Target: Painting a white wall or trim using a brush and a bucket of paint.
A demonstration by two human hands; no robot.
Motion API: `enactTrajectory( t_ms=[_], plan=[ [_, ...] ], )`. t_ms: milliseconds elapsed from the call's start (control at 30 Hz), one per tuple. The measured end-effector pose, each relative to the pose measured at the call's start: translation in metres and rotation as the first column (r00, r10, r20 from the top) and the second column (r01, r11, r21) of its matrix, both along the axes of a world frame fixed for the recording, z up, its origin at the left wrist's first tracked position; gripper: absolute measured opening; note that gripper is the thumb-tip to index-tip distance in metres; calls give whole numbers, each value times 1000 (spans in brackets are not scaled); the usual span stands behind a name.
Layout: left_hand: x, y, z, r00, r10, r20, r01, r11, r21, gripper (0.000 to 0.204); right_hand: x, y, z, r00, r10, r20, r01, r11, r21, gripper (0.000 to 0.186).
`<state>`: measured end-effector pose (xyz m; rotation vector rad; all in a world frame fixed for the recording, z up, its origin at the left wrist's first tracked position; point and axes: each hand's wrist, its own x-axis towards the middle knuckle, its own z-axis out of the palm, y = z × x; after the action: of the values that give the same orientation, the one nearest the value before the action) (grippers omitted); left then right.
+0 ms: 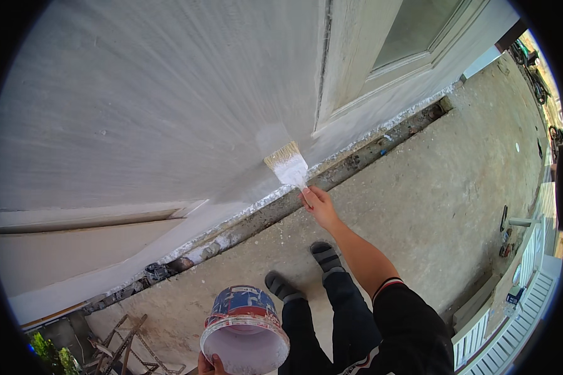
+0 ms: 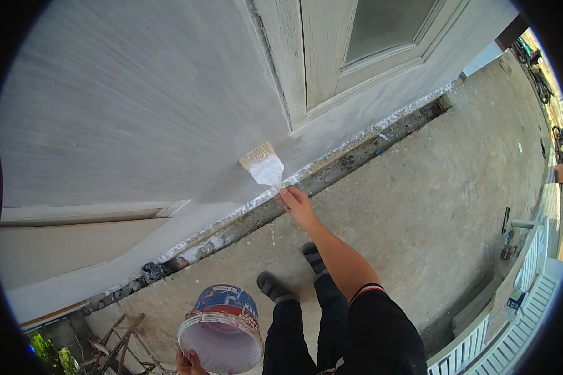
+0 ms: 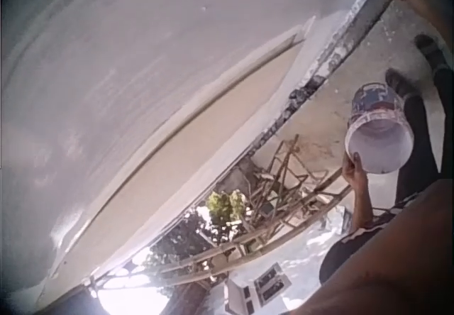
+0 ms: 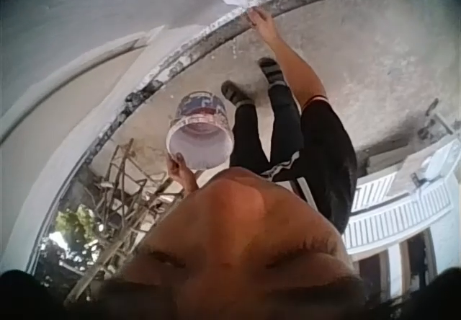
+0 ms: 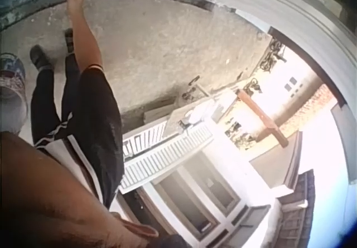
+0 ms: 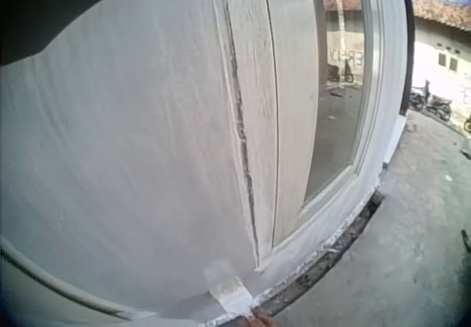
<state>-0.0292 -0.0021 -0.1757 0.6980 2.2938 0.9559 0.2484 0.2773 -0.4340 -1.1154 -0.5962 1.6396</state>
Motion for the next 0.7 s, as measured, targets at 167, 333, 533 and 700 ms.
enactTrajectory(
  t_ms=[167,333,533,700],
  plan=[
    [-12,-20,-29,994,32,104,-23,996,-84,32,-4,-30,-74,966,68,251,-46,995,-91,31],
    [2,-9,-38,986,-14,167,22,999,-49,31,3,-26,-85,890,182,417,-56,954,-296,33],
    [-13,-30,-32,987,27,156,-10,994,-112,33,-11,11,24,966,144,214,-65,939,-338,30],
    [-9,-25,-12,987,-27,156,29,1000,-9,32,13,10,170,974,171,151,-113,937,-330,28]
  ],
)
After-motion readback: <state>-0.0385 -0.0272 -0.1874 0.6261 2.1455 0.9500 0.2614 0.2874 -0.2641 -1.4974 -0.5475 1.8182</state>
